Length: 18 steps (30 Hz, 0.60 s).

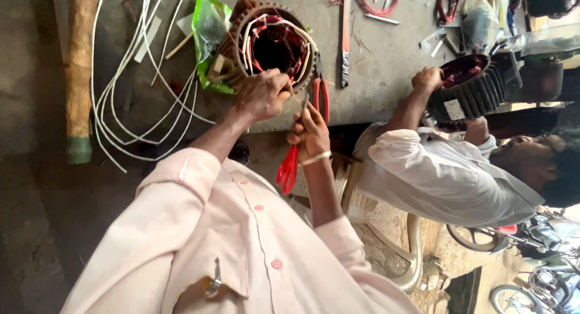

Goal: The person works on an electric motor stator on a workbench, using pliers to cut and pull out old copper wire ends and pressing the windings inside the housing. They then lift and reposition the stator and use scissors to trim white wire leads. Another worker beside them handles a second motor.

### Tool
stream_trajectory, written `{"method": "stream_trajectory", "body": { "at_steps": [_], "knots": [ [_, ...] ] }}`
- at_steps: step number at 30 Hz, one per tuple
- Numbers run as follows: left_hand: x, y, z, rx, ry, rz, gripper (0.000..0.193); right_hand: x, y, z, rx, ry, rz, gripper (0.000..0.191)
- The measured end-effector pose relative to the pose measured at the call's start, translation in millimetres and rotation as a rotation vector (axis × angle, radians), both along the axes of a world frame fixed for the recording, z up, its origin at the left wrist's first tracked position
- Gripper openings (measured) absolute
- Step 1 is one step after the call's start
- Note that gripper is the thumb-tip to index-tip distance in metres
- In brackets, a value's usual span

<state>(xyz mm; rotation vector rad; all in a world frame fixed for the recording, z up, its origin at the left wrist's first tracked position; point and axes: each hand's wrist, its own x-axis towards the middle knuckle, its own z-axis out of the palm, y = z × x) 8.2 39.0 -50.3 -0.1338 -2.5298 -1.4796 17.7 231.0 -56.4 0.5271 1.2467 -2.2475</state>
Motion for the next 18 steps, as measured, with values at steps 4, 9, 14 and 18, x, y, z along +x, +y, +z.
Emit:
{"method": "stream_trajectory", "body": {
  "at_steps": [4,9,14,18],
  "knots": [
    [0.1,0.2,-0.8,0.011,-0.006,0.004,0.009,4.9,-3.3,-3.8,-0.083,0.017,0.019,0.033],
    [0.4,-0.3,-0.9,0.016,-0.024,0.022,0.007,-6.6,-14.2,-9.2,-0.33,-0.046,0.081,0.029],
    [0.6,-1.5,1.5,0.047,0.028,0.017,0.009,-3.4,-6.2,-6.4,-0.196,-0.023,0.047,0.031],
    [0.2,-3.7,0.4,0.046,0.01,0.03,0.01,-1.1,-16.9,-10.0,-0.311,-0.012,0.076,0.032]
  ]
}}
